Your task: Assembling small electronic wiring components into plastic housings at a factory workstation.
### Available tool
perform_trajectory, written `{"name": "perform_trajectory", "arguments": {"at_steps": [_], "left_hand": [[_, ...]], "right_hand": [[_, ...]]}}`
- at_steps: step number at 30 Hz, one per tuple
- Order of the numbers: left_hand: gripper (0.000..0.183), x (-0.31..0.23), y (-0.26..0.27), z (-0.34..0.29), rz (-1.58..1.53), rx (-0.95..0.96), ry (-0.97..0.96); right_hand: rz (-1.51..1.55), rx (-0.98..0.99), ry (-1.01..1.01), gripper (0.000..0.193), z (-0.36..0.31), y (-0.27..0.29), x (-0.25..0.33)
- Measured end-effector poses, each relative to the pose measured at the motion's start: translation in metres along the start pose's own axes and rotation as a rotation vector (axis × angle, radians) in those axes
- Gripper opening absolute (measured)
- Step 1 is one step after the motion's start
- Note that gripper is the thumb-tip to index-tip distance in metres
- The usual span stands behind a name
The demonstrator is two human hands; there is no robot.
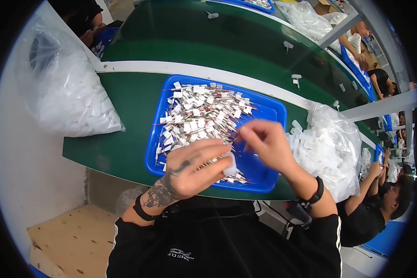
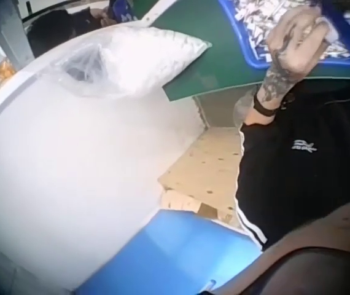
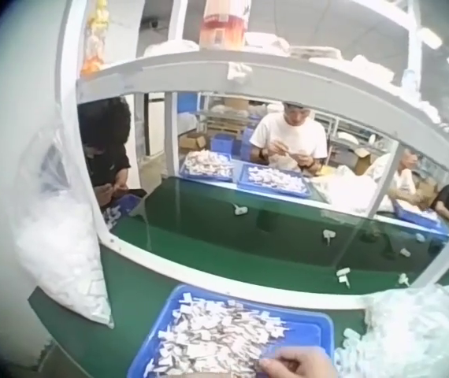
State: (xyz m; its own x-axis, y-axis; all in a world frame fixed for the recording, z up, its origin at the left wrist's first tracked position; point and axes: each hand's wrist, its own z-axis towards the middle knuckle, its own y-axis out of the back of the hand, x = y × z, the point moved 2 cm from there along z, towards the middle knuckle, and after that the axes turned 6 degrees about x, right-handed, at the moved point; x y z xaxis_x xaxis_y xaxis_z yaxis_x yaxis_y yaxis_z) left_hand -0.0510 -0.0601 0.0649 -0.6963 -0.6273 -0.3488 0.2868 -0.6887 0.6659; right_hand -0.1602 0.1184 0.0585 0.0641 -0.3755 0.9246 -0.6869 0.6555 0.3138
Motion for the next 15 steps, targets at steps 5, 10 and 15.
{"name": "perform_trajectory", "arguments": {"at_steps": [5,10,15], "left_hand": [[0.013,0.005,-0.001,-0.008,-0.752,-0.212,0.438],[0.016,0.010,-0.008,-0.021,-1.407,-0.126,0.770],[0.024,-0.002,-0.035,0.004,-1.407,0.039,0.894]], "right_hand": [[-0.765,-0.375,0.213,0.017,0.040,0.031,-0.030],[-0.578,-0.405,0.155,0.009,0.013,0.041,-0.014],[0.467,-0.345,0.040,0.009,-0.038,0.011,0.001]]}}
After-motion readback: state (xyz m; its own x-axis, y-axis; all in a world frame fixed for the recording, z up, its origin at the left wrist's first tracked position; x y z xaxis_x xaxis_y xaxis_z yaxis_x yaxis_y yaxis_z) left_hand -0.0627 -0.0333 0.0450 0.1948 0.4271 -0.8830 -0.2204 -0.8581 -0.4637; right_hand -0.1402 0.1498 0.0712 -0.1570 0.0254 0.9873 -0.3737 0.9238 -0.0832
